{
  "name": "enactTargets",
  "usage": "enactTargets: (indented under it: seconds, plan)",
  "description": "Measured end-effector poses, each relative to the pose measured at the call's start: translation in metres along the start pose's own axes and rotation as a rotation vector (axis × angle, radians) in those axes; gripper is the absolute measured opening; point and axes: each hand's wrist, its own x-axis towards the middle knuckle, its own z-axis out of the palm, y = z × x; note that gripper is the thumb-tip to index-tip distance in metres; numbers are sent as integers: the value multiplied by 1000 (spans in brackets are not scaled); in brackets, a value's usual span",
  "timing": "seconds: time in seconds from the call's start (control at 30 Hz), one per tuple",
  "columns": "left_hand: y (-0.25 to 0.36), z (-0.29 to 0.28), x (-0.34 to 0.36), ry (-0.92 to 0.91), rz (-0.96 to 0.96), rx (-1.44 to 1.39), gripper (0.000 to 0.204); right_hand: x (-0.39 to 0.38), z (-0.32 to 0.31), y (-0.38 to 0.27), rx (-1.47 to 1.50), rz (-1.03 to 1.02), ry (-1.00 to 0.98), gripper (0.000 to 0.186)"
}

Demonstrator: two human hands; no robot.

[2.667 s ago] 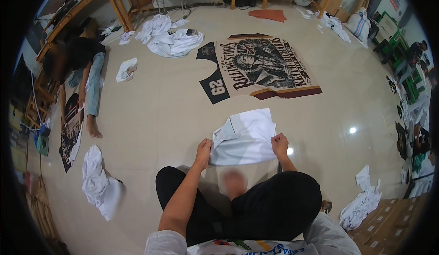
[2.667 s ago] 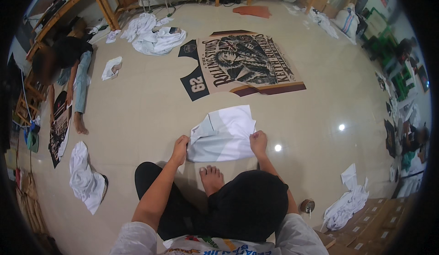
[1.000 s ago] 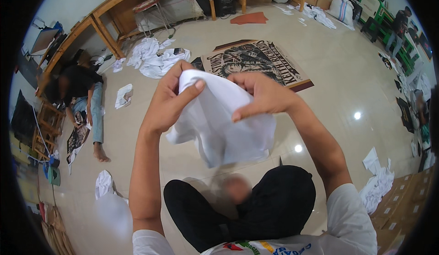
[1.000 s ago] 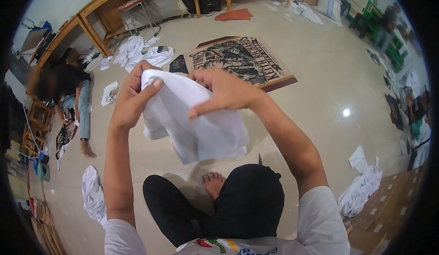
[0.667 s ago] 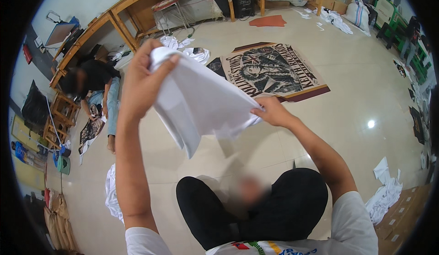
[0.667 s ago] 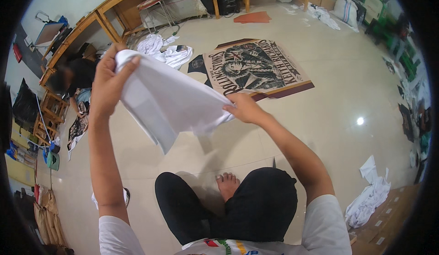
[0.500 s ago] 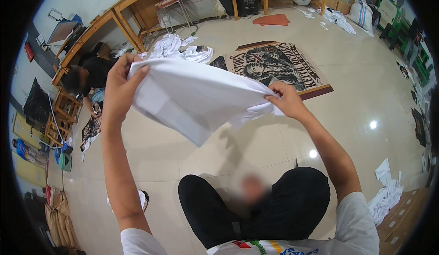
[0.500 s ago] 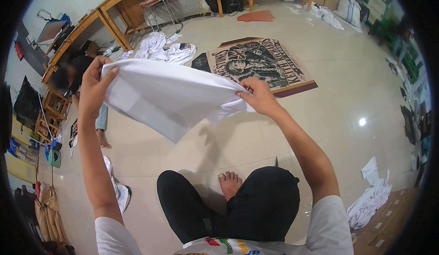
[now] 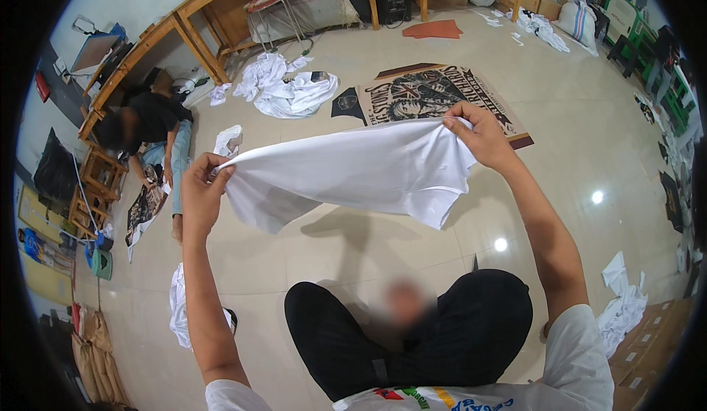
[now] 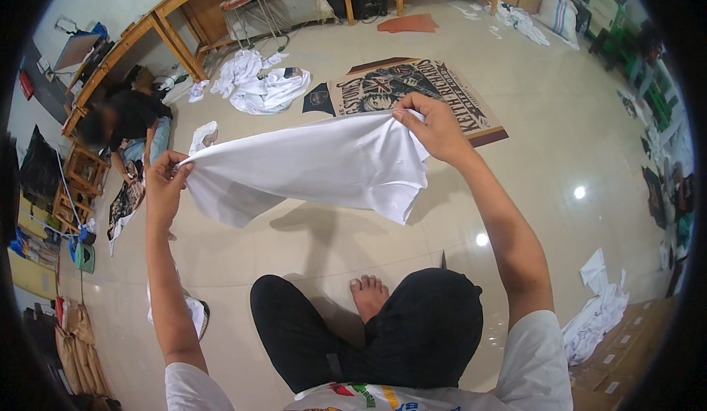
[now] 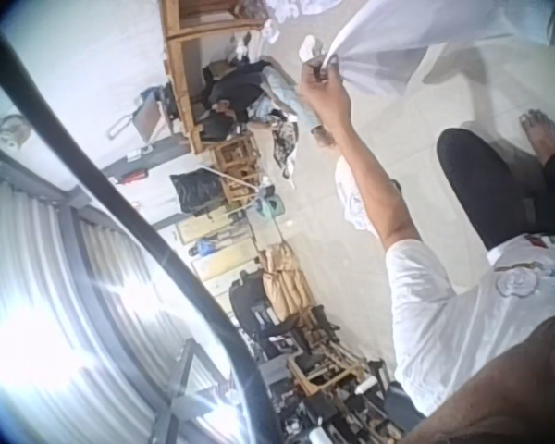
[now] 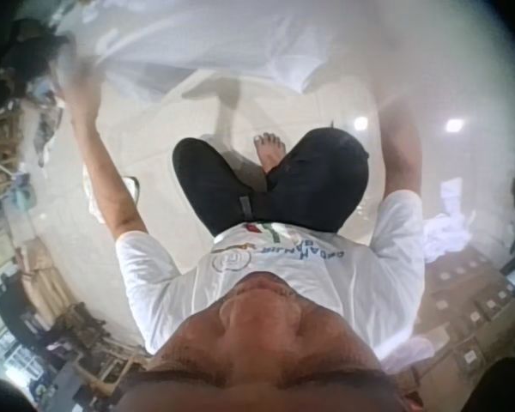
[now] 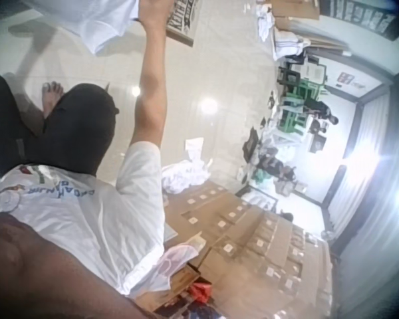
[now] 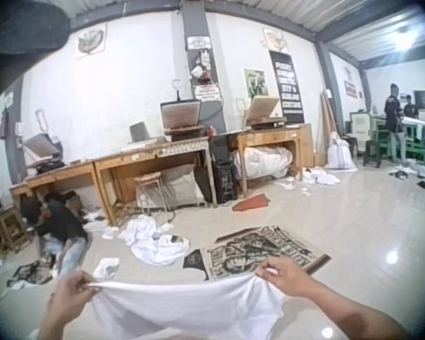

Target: The person sits on the floor and uses scissors to cut a white fabric sheet, following a printed graphic template as a guide. They trim the edges of the fabric and then cut a straight line down the center of the sheet.

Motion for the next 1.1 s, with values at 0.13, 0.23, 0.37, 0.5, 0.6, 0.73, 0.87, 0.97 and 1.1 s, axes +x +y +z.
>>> enactTargets:
  seconds: [0.13,0.23,0.37,0.5,0.6,0.73,0.87,0.97,1.1]
  plan:
    - [-5,12,-14,-15,34,19,9,-5,4,3,-49,49,-36,22]
    - [-8,15,-22,1,79,76,11,-11,6,6,-24,53,-63,22]
    - [-21,17,-20,38,1,91,11,-10,3,18,-95,93,-47,21]
    - [-40,34,8,53,-58,235,11,25,4,43,-297,-126,61,23]
    - [-34,41,50,129,98,427,13,70,3,57,-322,-49,215,25]
    - [17,11,84,236,491,291,10,123,-36,47,43,118,460,32]
    - [63,-31,42,13,425,166,9,119,-75,31,-23,76,547,27]
    - [56,-42,0,-24,310,271,11,90,-86,37,-81,120,576,32]
    - [0,-63,-45,70,233,411,15,25,-93,72,59,393,574,35]
